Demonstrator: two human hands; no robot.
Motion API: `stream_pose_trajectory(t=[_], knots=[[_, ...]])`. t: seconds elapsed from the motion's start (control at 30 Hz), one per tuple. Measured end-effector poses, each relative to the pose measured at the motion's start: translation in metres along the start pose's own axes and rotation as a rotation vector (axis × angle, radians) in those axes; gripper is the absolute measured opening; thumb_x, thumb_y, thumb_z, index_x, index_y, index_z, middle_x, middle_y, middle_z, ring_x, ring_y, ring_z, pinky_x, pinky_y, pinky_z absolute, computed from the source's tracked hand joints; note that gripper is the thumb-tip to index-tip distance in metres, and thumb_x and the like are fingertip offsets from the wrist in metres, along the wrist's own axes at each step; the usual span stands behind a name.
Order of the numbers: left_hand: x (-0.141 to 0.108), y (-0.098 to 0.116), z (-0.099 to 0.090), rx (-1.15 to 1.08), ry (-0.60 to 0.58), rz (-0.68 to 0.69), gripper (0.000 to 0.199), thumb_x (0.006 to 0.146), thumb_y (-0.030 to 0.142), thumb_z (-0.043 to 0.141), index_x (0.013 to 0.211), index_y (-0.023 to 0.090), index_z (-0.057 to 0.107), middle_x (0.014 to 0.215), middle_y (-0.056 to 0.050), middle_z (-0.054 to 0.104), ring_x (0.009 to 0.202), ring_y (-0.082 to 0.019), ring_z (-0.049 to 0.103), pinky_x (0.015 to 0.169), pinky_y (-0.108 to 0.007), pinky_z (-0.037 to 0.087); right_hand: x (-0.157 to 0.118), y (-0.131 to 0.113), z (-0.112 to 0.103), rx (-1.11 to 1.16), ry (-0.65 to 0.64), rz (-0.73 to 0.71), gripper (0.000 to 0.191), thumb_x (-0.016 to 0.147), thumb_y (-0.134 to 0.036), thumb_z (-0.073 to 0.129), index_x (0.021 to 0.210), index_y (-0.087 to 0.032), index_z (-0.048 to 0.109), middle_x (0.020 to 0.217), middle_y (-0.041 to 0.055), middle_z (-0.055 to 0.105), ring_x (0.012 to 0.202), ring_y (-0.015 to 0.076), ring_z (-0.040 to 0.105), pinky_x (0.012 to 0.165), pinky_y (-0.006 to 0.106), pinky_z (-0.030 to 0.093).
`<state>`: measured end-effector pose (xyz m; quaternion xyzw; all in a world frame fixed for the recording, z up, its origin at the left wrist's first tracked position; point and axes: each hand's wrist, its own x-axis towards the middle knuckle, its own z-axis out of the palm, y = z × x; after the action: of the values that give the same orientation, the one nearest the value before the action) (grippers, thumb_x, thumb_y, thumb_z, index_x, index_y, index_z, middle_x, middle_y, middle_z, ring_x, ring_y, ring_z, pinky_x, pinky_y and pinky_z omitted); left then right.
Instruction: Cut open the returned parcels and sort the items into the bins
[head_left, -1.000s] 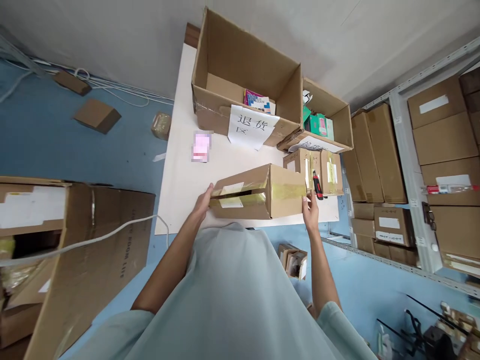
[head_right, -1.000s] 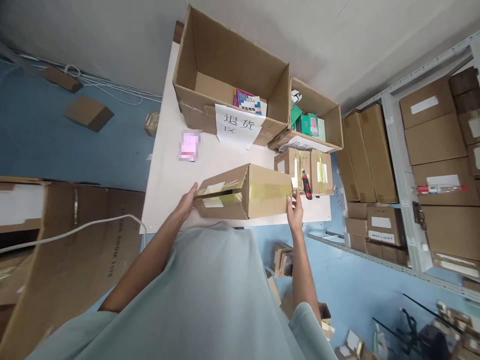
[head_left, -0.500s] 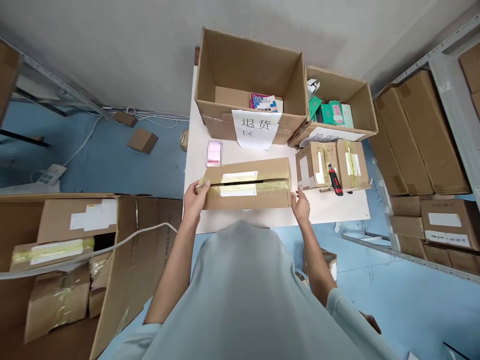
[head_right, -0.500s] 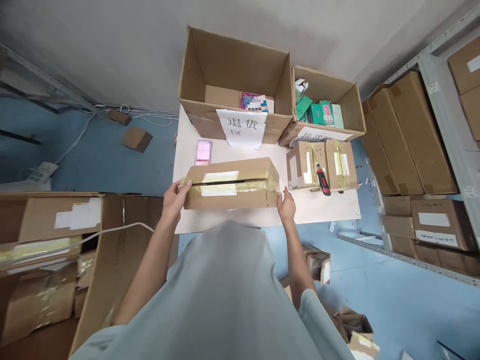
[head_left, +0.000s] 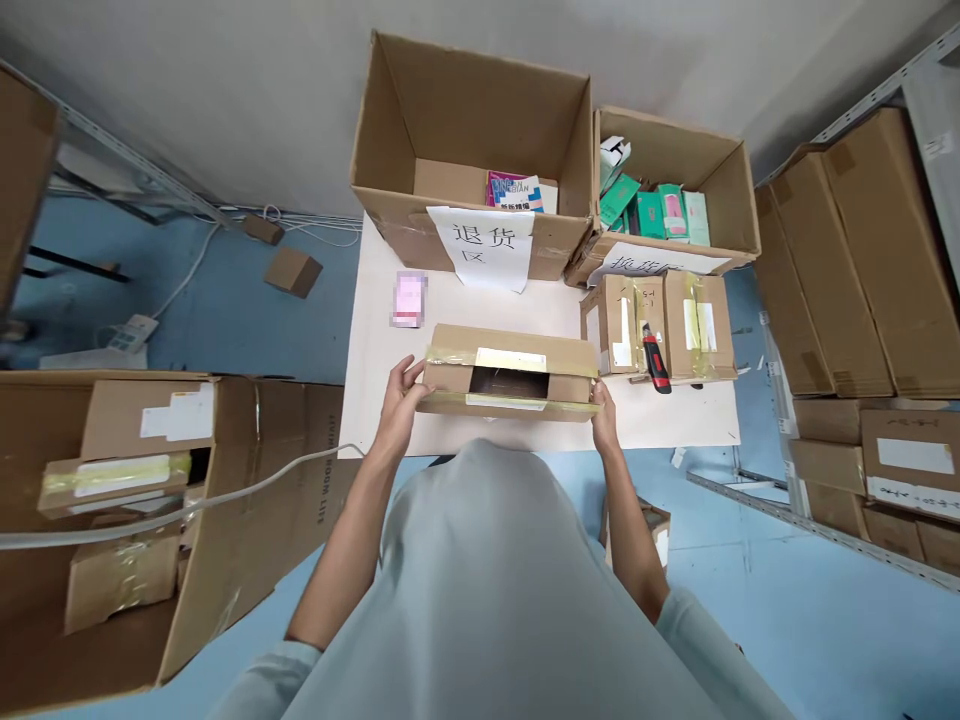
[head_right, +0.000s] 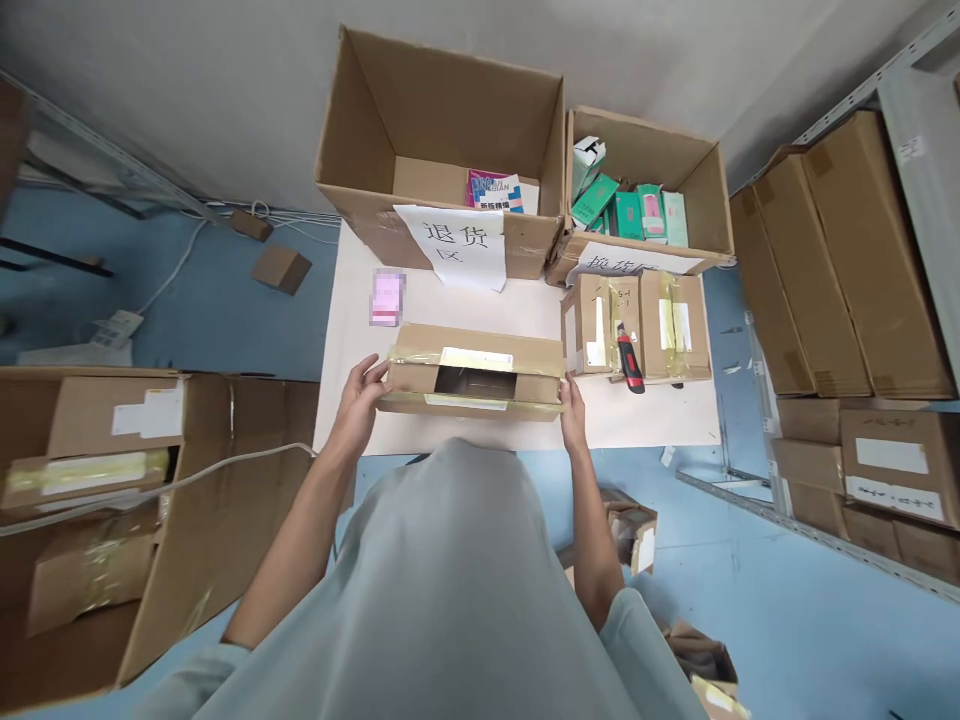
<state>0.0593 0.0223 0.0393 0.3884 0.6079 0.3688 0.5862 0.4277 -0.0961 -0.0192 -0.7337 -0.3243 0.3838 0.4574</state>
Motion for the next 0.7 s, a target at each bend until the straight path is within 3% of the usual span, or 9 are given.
stream_pose_trajectory(t=[0.1,0.2,0.3,0.37,0.47,0.53,0.7], knots=[[-0.006,0.001,-0.007,-0.013,-0.03,-0.037,0.098,0.074,0.042,0.077,0.166,0.022,0.048,0.172,-0.019,0.06,0.164,-0.04,0.054,0.14,-0.059,0.037,0.012,-0.018,-0.012,-0.09,-0.099,-0.091,0.112,0.087,-0.083,0.08,0.176,-0.02,0.05,0.177,0.0237,0.053,0.152,0.0367,0.062,0.121,0.053,0.057],[-0.018,0.004,-0.011,0.033,-0.021,-0.066,0.103,0.073,0.04,0.078,0.17,0.022,0.049,0.174,-0.019,0.059,0.168,-0.041,0.049,0.142,-0.059,0.034,0.031,-0.04,-0.02,-0.274,-0.189,-0.322,0.096,0.09,-0.074,0.084,0.168,-0.024,0.061,0.179,0.0189,0.053,0.161,0.0364,0.054,0.132,0.055,0.049],[-0.033,0.008,-0.014,0.121,-0.037,-0.129,0.1,0.078,0.045,0.074,0.172,0.022,0.049,0.178,-0.019,0.054,0.171,-0.041,0.045,0.142,-0.06,0.033,0.054,-0.059,-0.021,-0.382,-0.224,-0.433,0.064,0.1,-0.073,0.071,0.139,-0.024,0.081,0.149,0.0172,0.077,0.142,0.035,0.069,0.127,0.054,0.052],[-0.044,0.011,-0.017,0.169,-0.058,-0.187,0.098,0.082,0.049,0.071,0.174,0.022,0.048,0.181,-0.019,0.05,0.172,-0.041,0.044,0.142,-0.06,0.034,0.071,-0.067,-0.017,-0.407,-0.188,-0.371,0.063,0.1,-0.081,0.065,0.108,-0.022,0.084,0.114,0.0151,0.085,0.111,0.0332,0.078,0.106,0.049,0.062],[-0.061,0.015,-0.023,0.166,-0.06,-0.244,0.098,0.085,0.056,0.07,0.174,0.023,0.048,0.182,-0.02,0.049,0.171,-0.041,0.045,0.14,-0.059,0.04,0.091,-0.074,-0.003,-0.425,-0.084,-0.222,0.08,0.089,-0.103,0.054,0.066,-0.027,0.06,0.067,0.0063,0.069,0.072,0.0262,0.066,0.074,0.039,0.056],[-0.071,0.015,-0.028,0.136,-0.052,-0.253,0.098,0.087,0.06,0.073,0.174,0.025,0.047,0.183,-0.019,0.049,0.17,-0.04,0.047,0.139,-0.057,0.042,0.099,-0.076,0.009,-0.407,-0.039,-0.172,0.085,0.081,-0.114,0.045,0.059,-0.032,0.044,0.057,0.0024,0.057,0.063,0.0233,0.057,0.065,0.037,0.049],[-0.078,0.016,-0.034,0.101,-0.061,-0.191,0.112,0.078,0.063,0.078,0.175,0.018,0.044,0.181,-0.025,0.048,0.17,-0.043,0.046,0.14,-0.057,0.039,0.104,-0.08,0.032,-0.351,-0.001,-0.142,0.084,0.081,-0.114,0.04,0.063,-0.032,0.05,0.062,0.0084,0.068,0.069,0.0289,0.066,0.067,0.04,0.053]])
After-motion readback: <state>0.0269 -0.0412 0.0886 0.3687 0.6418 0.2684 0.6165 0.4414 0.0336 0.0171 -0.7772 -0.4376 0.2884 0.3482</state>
